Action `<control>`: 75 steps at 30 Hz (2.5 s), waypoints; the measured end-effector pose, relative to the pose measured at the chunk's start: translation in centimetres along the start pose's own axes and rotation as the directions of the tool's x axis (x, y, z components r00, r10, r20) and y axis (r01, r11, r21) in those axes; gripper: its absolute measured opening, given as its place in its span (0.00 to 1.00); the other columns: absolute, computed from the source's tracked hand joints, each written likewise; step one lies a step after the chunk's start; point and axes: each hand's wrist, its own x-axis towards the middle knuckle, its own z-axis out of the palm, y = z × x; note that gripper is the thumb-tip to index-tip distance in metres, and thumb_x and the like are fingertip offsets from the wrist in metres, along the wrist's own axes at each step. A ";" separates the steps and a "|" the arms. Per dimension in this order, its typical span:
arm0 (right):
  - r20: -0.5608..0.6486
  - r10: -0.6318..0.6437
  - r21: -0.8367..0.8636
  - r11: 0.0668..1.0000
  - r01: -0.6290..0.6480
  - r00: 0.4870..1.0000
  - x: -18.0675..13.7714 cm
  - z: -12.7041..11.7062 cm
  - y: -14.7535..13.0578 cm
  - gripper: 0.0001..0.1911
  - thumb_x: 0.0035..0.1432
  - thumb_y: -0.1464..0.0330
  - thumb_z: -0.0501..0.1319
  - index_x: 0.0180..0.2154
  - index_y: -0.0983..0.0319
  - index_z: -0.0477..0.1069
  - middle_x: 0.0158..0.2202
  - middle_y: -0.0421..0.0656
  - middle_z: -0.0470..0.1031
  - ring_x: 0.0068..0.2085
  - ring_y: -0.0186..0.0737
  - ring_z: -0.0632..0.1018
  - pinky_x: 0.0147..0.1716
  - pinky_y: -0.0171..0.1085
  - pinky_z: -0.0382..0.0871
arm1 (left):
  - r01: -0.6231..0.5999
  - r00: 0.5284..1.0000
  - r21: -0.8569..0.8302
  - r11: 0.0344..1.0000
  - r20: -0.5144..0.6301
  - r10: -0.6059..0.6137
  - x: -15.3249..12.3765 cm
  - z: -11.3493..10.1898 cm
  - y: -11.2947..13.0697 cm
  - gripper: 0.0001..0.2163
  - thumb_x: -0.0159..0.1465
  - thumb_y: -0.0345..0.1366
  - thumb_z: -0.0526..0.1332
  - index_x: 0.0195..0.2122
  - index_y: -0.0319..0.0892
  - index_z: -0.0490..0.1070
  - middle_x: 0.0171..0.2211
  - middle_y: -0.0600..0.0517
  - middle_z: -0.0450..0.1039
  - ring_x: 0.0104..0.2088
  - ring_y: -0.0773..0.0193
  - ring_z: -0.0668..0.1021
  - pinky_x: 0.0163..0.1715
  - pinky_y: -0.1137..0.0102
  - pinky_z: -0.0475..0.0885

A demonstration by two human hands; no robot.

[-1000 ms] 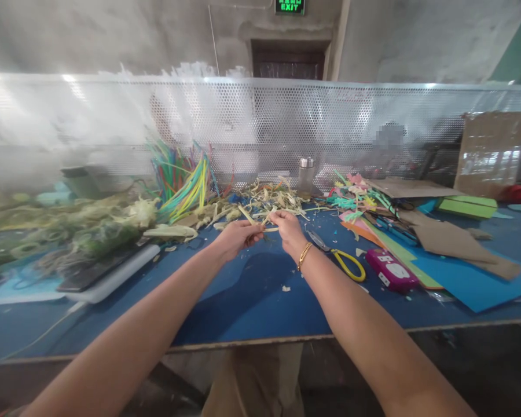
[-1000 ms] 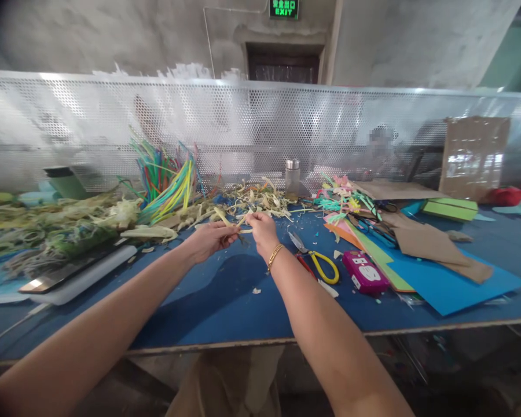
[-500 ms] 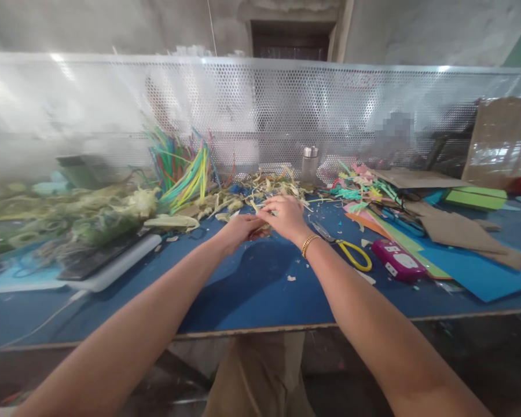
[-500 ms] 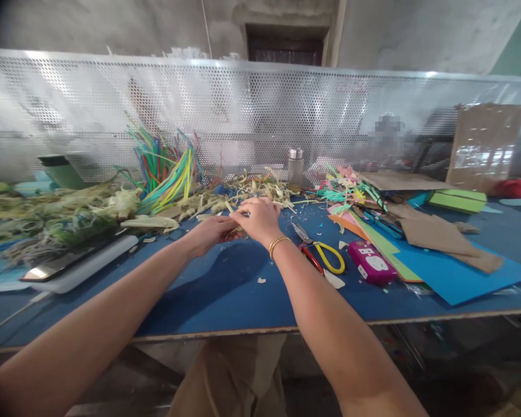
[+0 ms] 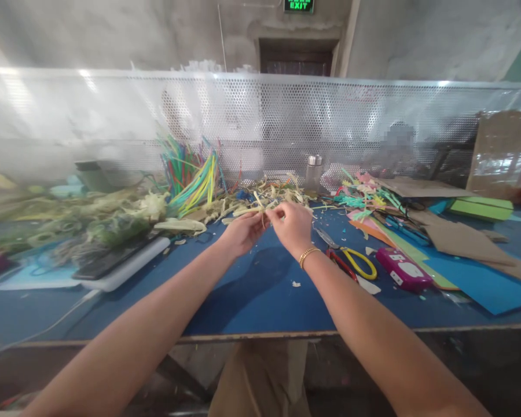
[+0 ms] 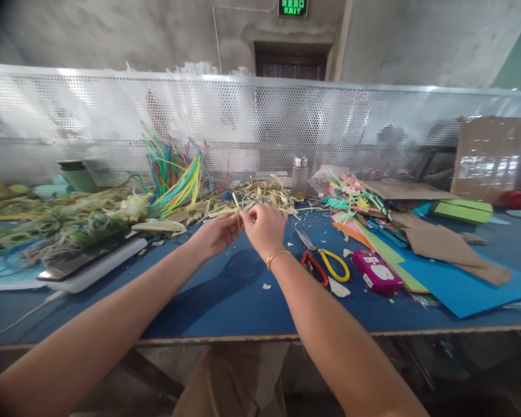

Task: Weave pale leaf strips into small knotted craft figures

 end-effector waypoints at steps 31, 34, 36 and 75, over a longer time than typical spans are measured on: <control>0.434 -0.180 -0.039 0.975 0.218 0.883 -1.6 1.9 -1.1 0.14 0.61 0.68 0.55 0.28 0.60 0.76 0.37 0.44 0.80 0.38 0.38 0.76 0.37 0.36 0.57 | -0.042 0.991 0.160 0.986 -0.118 0.062 0.7 -1.4 0.0 0.05 0.61 0.30 0.63 0.38 0.38 0.73 0.29 0.48 0.78 0.23 0.67 0.77 0.19 0.76 0.67; 0.431 -0.188 -0.002 0.978 0.209 0.882 -1.6 2.1 -1.0 0.13 0.61 0.68 0.55 0.28 0.60 0.76 0.36 0.43 0.80 0.37 0.37 0.75 0.35 0.36 0.57 | -0.066 0.989 0.210 0.976 -0.118 0.093 0.7 -1.6 0.0 0.11 0.59 0.32 0.65 0.43 0.40 0.72 0.28 0.50 0.78 0.22 0.67 0.76 0.17 0.76 0.65; 0.435 -0.189 0.032 0.980 0.195 0.880 -1.6 2.2 -0.9 0.13 0.61 0.67 0.55 0.27 0.60 0.75 0.34 0.42 0.79 0.35 0.36 0.75 0.34 0.35 0.56 | -0.087 0.982 0.250 0.964 -0.141 0.125 0.7 -1.7 0.0 0.10 0.59 0.34 0.65 0.42 0.40 0.71 0.28 0.50 0.78 0.23 0.66 0.77 0.19 0.75 0.66; -0.004 -0.175 0.141 0.975 0.174 0.985 0.8 2.0 2.4 0.10 0.57 0.58 0.64 0.36 0.56 0.80 0.40 0.44 0.77 0.46 0.45 0.73 0.50 0.44 0.63 | -0.365 0.928 0.693 0.622 0.218 0.302 0.8 -1.9 -0.7 0.09 0.53 0.41 0.65 0.27 0.39 0.74 0.23 0.54 0.72 0.26 0.67 0.72 0.31 0.71 0.67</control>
